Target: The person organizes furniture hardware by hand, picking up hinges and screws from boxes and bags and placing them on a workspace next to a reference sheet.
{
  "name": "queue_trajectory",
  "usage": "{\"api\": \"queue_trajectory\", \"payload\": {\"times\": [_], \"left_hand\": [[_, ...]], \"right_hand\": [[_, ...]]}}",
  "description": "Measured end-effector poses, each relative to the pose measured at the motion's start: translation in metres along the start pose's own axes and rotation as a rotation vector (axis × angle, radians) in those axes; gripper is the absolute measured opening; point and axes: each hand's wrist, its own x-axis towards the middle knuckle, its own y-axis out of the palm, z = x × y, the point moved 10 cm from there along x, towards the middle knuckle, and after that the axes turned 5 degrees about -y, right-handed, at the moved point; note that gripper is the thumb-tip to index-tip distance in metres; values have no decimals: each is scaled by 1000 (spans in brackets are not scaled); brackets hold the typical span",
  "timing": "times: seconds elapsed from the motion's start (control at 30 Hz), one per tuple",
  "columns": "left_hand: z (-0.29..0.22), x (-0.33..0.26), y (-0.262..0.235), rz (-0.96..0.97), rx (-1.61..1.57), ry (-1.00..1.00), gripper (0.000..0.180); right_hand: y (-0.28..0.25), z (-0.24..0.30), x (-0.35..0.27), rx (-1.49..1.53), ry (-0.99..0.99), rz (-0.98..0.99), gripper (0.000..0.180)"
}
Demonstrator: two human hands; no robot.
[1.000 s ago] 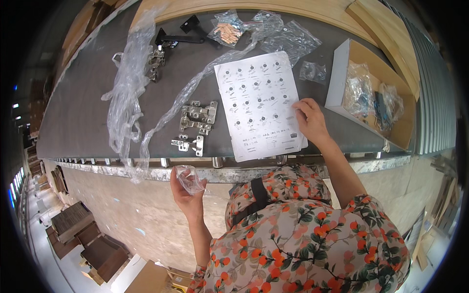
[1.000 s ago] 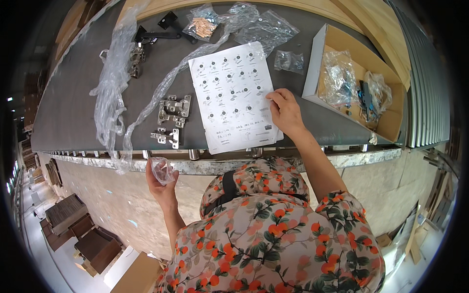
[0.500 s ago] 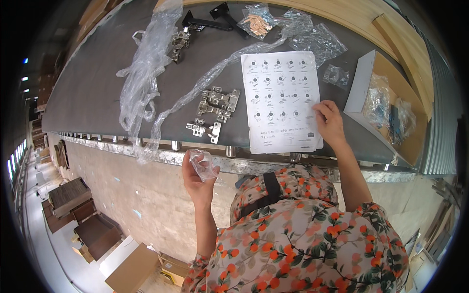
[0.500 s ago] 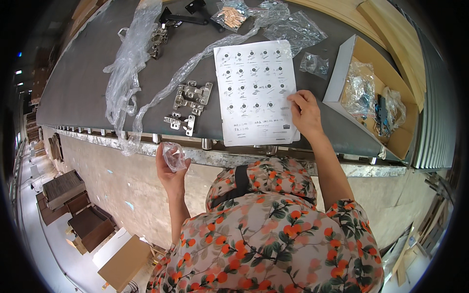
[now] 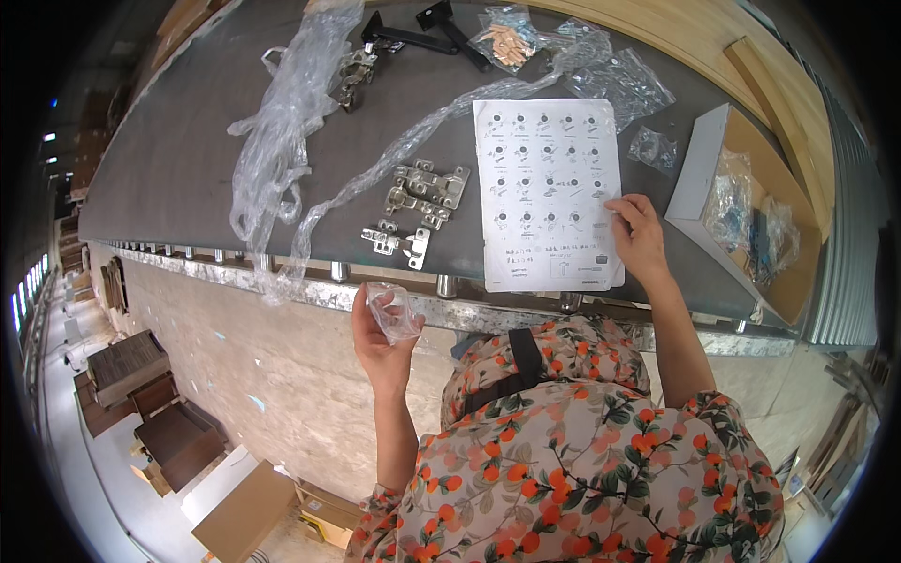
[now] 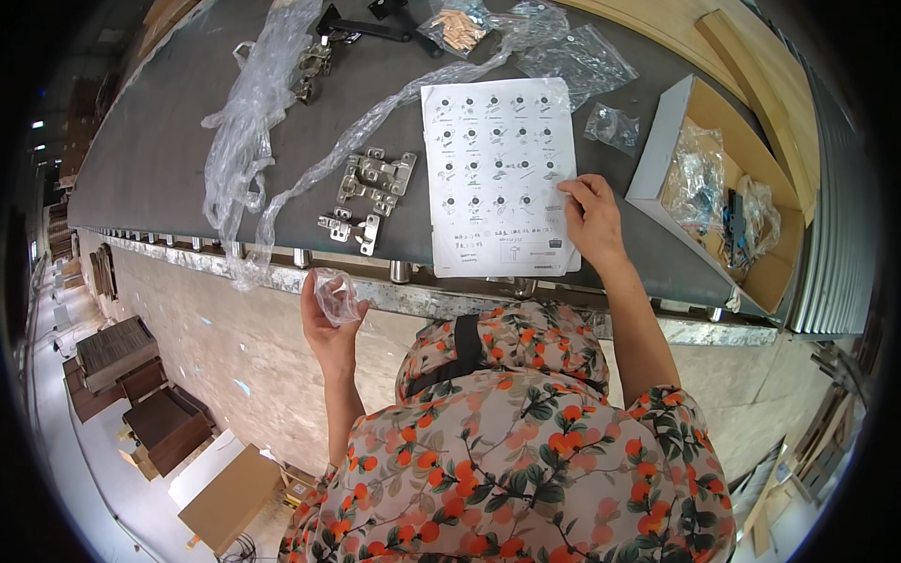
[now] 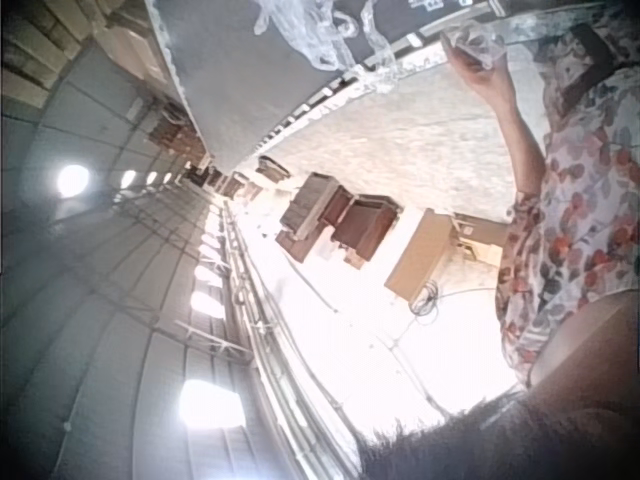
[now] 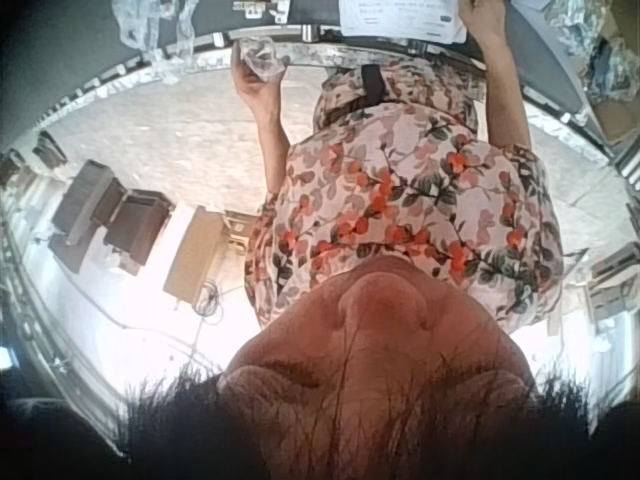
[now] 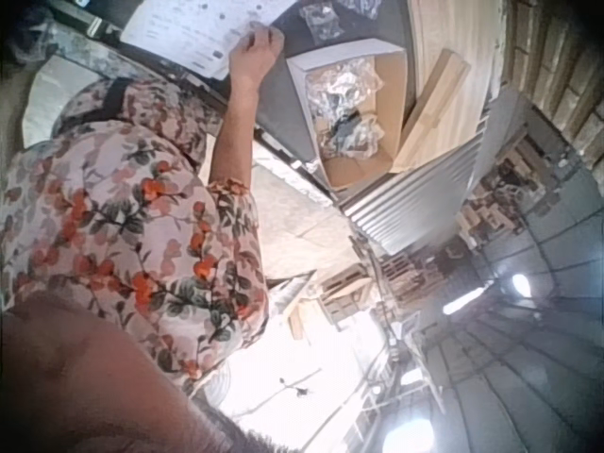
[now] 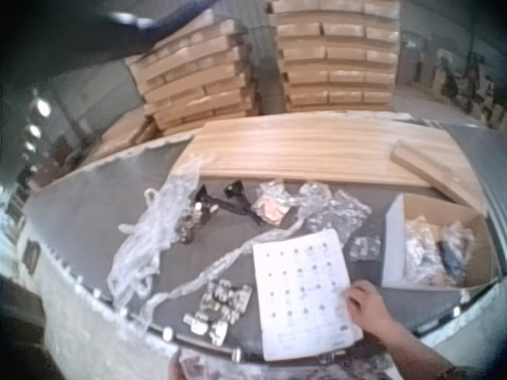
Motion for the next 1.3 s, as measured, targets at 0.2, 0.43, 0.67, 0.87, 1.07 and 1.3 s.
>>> {"api": "queue_trajectory", "payload": {"times": [0.2, 0.43, 0.67, 0.87, 1.07, 1.3], "left_hand": [[1, 0, -2, -9, 13, 0, 85], [0, 0, -2, -12, 37, 0, 85], [7, 0, -6, -20, 18, 7, 84], [9, 0, -6, -22, -30, -14, 84], [10, 0, -10, 11, -40, -21, 85], [5, 11, -26, 6, -30, 13, 87]], "right_hand": [[0, 1, 0, 12, 24, -2, 31], [1, -1, 0, 11, 22, 11, 31], [1, 4, -1, -42, -28, 12, 31], [3, 0, 1, 3, 115, 39, 33], [9, -4, 5, -74, 58, 99, 31], [-2, 23, 45, -136, 15, 108, 17]]}}
